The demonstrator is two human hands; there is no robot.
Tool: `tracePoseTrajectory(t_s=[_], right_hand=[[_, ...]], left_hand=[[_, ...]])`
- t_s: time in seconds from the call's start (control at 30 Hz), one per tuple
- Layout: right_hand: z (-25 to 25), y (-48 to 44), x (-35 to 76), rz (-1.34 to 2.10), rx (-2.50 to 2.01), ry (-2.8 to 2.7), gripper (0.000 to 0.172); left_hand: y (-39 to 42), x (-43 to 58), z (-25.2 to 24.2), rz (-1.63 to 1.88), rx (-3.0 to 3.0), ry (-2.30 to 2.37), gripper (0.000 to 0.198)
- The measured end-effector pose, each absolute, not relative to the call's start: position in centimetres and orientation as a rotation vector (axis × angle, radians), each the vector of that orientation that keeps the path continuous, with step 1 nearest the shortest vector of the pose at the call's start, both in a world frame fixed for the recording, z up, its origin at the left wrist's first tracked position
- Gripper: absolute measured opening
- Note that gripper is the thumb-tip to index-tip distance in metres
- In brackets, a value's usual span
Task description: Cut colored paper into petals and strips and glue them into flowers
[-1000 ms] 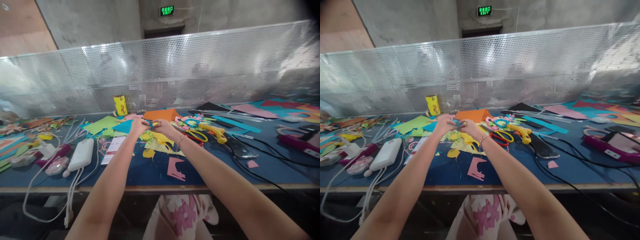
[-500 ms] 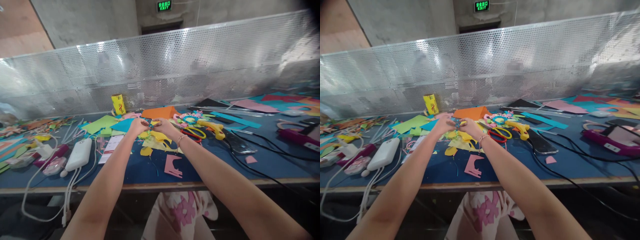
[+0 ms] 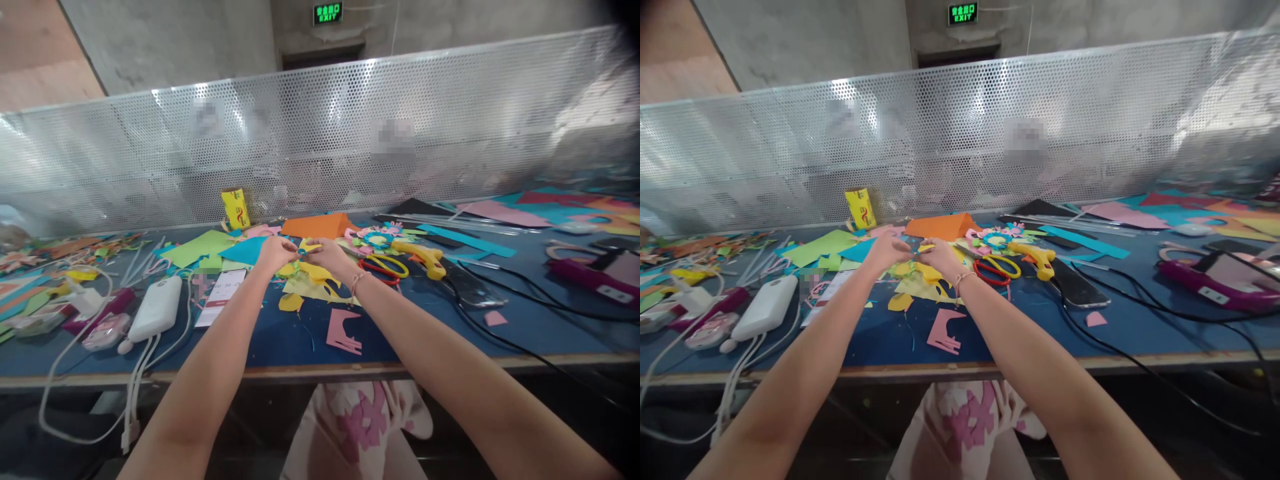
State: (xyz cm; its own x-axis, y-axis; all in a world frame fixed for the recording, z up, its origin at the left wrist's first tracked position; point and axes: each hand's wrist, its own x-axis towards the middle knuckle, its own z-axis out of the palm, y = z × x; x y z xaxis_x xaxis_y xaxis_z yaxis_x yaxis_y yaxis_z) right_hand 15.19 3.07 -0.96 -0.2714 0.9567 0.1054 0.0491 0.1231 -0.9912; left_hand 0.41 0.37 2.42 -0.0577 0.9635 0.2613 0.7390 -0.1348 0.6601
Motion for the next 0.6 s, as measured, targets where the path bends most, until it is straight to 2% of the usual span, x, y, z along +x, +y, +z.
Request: tracePoseTrajectory(t_s=[0.27,0.5,0.6], right_hand=[[-0.4,2.4,15.1,1.423,-0.935,-1.404,0.037],[-0.1,2.3,15.4,1.435,-0.866,-1.412,0.013],[-0.1,2.4,15.6,1.428,-0.865,-1.426,0.011]], left_hand=[[0.6,0.5,2.1,1.066,1.815,1.641,0.014],[1.3,0.2,1.5,1.172,1.525,1.379,0.011],[1.2,0.3,1.7,1.186,1.5,1.359,0.012]])
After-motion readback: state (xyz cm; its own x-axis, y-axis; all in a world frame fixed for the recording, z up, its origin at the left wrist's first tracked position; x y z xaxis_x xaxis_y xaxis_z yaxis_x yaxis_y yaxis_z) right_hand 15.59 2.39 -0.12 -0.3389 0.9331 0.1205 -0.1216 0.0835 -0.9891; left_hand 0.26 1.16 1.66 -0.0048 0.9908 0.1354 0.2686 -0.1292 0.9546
